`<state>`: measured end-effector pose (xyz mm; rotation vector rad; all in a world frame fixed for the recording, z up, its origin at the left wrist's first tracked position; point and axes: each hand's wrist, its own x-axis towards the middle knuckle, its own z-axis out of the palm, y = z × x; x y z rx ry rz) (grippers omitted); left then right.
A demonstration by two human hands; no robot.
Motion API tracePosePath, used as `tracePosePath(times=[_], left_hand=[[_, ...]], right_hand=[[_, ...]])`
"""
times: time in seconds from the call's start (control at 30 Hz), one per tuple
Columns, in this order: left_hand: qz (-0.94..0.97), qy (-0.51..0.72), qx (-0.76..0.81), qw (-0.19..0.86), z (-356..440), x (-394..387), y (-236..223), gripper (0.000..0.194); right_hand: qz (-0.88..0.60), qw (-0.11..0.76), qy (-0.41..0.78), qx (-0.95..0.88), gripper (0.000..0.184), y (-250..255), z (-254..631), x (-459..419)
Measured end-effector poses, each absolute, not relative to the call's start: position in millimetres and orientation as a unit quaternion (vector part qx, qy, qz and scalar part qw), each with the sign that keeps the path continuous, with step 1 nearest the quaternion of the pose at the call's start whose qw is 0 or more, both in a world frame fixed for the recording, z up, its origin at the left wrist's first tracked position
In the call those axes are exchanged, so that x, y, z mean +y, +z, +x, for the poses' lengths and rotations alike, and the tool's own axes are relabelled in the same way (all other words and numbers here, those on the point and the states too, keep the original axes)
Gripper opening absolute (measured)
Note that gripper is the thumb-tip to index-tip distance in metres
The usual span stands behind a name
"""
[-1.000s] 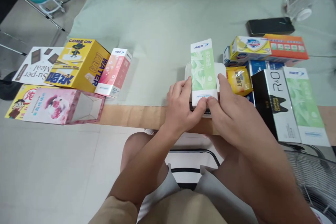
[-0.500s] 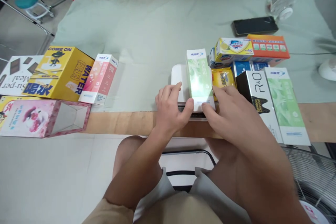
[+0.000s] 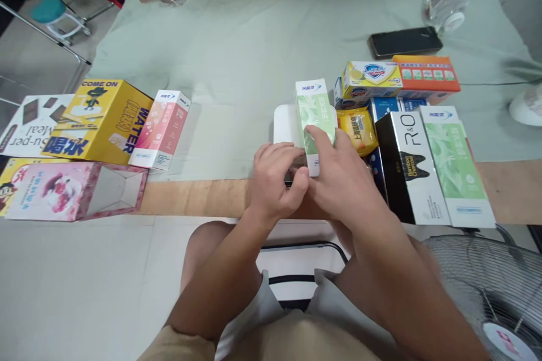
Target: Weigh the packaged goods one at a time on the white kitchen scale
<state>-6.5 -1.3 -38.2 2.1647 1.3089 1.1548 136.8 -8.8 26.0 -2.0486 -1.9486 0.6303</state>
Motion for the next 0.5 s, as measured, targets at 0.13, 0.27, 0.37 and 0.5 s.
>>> tracePosePath(times=[0.13, 0.27, 0.37, 0.5], left_hand=[[0.759, 0.474, 0.414, 0.168, -3, -2, -36, 0.045], [0.752, 0.535, 0.332, 0.195, 3, -9, -27, 0.045], [0.750, 0.549, 0.281, 0.238, 11, -19, -20, 0.049], [0.772, 0.524, 0.255, 0.253, 35, -28, -10, 0.048]], right_hand=[[-0.689, 0.176, 0.188, -0.677, 0.061, 25, 136, -9], [-0.670, 0.261, 0.126, -0.683, 0.056, 47, 147, -24], [-0.659, 0.303, 0.106, -0.680, 0.054, 73, 175, -43], [-0.691, 0.276, 0.105, -0.659, 0.059, 95, 243, -72]])
